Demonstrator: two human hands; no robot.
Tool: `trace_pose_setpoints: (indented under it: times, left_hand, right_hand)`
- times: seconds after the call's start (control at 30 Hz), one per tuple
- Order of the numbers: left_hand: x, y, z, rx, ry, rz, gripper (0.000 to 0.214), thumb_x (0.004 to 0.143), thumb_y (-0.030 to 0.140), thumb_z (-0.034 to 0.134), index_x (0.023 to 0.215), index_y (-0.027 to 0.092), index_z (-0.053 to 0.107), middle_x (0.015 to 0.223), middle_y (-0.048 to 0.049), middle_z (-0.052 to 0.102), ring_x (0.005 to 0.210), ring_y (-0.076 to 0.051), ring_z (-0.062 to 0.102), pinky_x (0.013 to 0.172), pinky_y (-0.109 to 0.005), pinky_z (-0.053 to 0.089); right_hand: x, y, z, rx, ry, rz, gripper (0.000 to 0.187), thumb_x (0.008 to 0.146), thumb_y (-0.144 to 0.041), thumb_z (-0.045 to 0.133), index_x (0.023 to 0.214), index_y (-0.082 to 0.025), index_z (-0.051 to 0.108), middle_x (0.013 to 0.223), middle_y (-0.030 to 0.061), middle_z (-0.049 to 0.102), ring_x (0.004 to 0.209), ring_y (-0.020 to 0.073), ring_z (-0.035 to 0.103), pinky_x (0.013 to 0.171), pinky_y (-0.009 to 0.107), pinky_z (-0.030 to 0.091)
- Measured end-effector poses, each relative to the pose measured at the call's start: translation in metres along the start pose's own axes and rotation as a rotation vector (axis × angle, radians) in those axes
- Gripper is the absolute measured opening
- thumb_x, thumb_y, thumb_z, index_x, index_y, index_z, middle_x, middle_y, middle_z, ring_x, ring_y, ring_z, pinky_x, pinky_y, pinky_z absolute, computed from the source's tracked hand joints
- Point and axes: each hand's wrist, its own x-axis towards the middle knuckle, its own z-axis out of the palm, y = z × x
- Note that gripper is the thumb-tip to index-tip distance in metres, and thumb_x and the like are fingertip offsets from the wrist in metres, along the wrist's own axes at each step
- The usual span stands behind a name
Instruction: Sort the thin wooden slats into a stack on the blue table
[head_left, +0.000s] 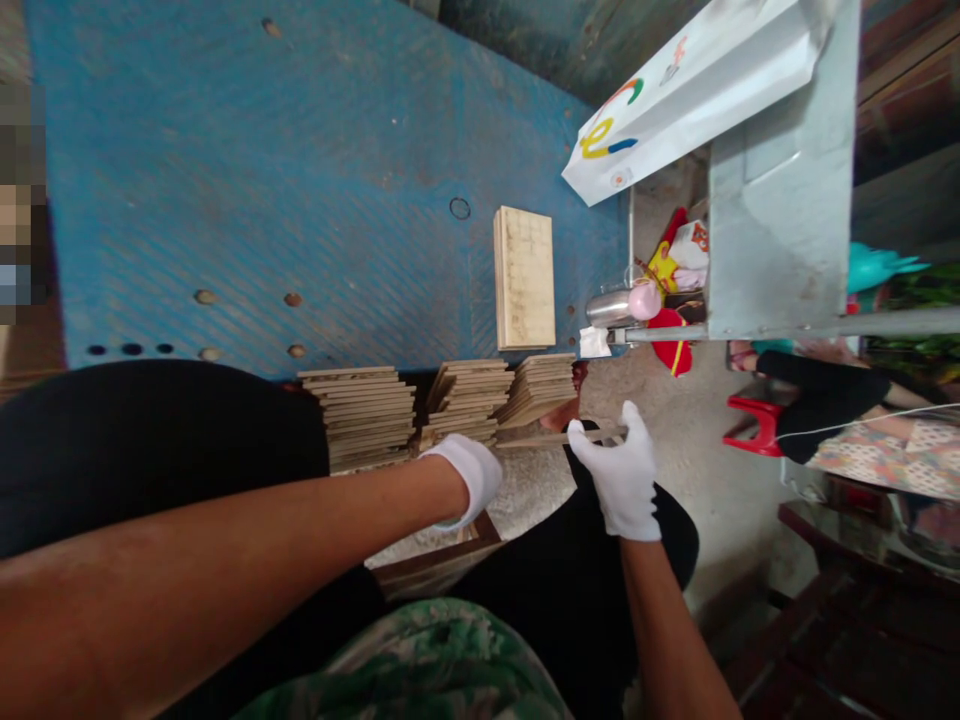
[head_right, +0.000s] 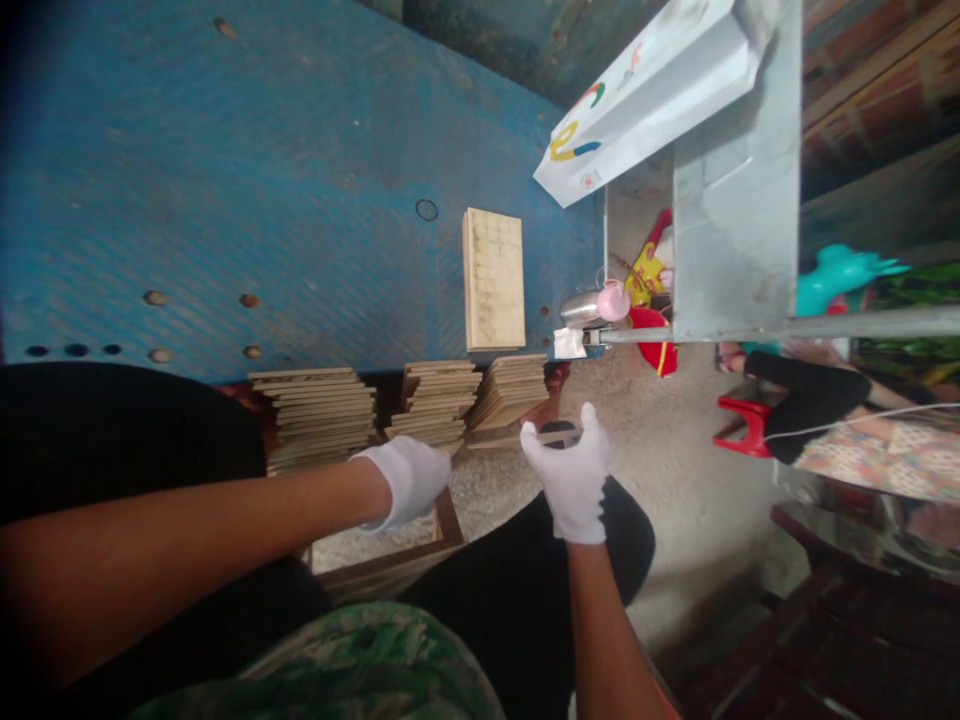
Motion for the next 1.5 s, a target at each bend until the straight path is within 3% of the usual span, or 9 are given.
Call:
trace_pose_setpoints:
  times: [0.17, 0.3, 0.5, 0.8, 1.0, 1.17, 1.3, 1.4, 1.5]
  left_hand:
    - [0.004, -0.002, -0.001, 0.045, -0.030, 0.027, 0.034, 0.071, 0.006, 0.064, 0.104, 0.006, 0.072, 0.095, -0.0255, 0.070, 0.094, -0.036, 0.067, 0.080, -0.045, 0.054]
    - [0.005, -0.002, -0.006, 0.078, -0.088, 0.043, 0.033, 0.075, 0.008, 0.061, 0.106, 0.005, 0.071, 0.104, -0.0261, 0.068, 0.095, -0.040, 0.066, 0.076, -0.052, 0.055]
    - [0.004, -0.007, -0.008, 0.069, -0.039, 0.035, 0.032, 0.074, 0.008, 0.061, 0.104, 0.006, 0.071, 0.102, -0.0243, 0.069, 0.094, -0.040, 0.066, 0.075, -0.051, 0.055]
    - [0.005, -0.010, -0.009, 0.063, -0.016, 0.041, 0.031, 0.067, 0.009, 0.069, 0.098, 0.008, 0.073, 0.098, -0.0238, 0.070, 0.090, -0.039, 0.067, 0.071, -0.050, 0.056]
    - [0.007, -0.011, -0.007, 0.063, 0.011, 0.031, 0.030, 0.064, 0.009, 0.072, 0.094, 0.008, 0.074, 0.095, -0.0231, 0.071, 0.087, -0.040, 0.067, 0.067, -0.051, 0.056]
    - [0.006, -0.012, -0.006, 0.074, 0.033, 0.061, 0.030, 0.066, 0.009, 0.069, 0.096, 0.008, 0.074, 0.094, -0.0240, 0.071, 0.086, -0.039, 0.068, 0.069, -0.049, 0.055]
    - [0.004, -0.012, -0.007, 0.084, 0.042, 0.054, 0.031, 0.067, 0.010, 0.070, 0.098, 0.007, 0.073, 0.095, -0.0237, 0.071, 0.086, -0.038, 0.068, 0.069, -0.048, 0.056]
    - [0.005, -0.011, -0.007, 0.060, 0.049, 0.021, 0.032, 0.064, 0.008, 0.072, 0.095, 0.008, 0.074, 0.092, -0.0238, 0.071, 0.086, -0.038, 0.068, 0.070, -0.049, 0.055]
    - [0.009, -0.011, -0.006, 0.011, 0.076, -0.015, 0.035, 0.059, 0.006, 0.075, 0.093, 0.011, 0.075, 0.088, -0.0238, 0.071, 0.086, -0.036, 0.068, 0.074, -0.048, 0.054]
  right_hand:
    - [0.015, -0.004, 0.020, -0.046, -0.014, 0.080, 0.094, 0.060, -0.057, 0.069, 0.135, -0.005, 0.046, 0.129, 0.0195, 0.051, 0.121, 0.0296, 0.050, 0.105, 0.038, 0.040]
    - [0.028, -0.001, 0.054, -0.076, -0.142, 0.107, 0.094, 0.059, -0.056, 0.070, 0.135, -0.007, 0.046, 0.127, 0.0202, 0.050, 0.120, 0.0313, 0.048, 0.103, 0.038, 0.039]
    - [0.032, 0.020, 0.099, -0.151, -0.236, 0.088, 0.096, 0.056, -0.058, 0.071, 0.133, -0.007, 0.041, 0.119, 0.0218, 0.050, 0.108, 0.0343, 0.052, 0.094, 0.042, 0.044]
    - [0.030, 0.024, 0.109, -0.100, -0.292, 0.082, 0.097, 0.059, -0.057, 0.071, 0.135, -0.008, 0.035, 0.121, 0.0188, 0.052, 0.116, 0.0311, 0.049, 0.096, 0.039, 0.043]
    - [0.037, 0.023, 0.106, 0.058, -0.282, 0.067, 0.083, 0.064, -0.058, 0.067, 0.130, -0.013, 0.044, 0.117, 0.0144, 0.057, 0.114, 0.0311, 0.052, 0.092, 0.040, 0.048]
    - [0.044, 0.001, 0.098, 0.038, -0.195, 0.061, 0.076, 0.073, -0.059, 0.058, 0.133, -0.014, 0.045, 0.123, 0.0152, 0.055, 0.116, 0.0302, 0.051, 0.094, 0.040, 0.047]
    - [0.053, -0.031, 0.099, 0.038, -0.158, 0.017, 0.087, 0.073, -0.061, 0.059, 0.141, -0.012, 0.036, 0.139, 0.0165, 0.042, 0.126, 0.0288, 0.044, 0.102, 0.038, 0.041]
    - [0.065, -0.058, 0.103, -0.009, -0.202, -0.020, 0.099, 0.069, -0.063, 0.062, 0.144, -0.008, 0.030, 0.145, 0.0185, 0.034, 0.132, 0.0298, 0.037, 0.108, 0.038, 0.034]
    - [0.079, -0.079, 0.110, -0.073, -0.263, -0.086, 0.112, 0.063, -0.068, 0.066, 0.145, -0.002, 0.027, 0.141, 0.0225, 0.037, 0.131, 0.0321, 0.037, 0.108, 0.038, 0.033]
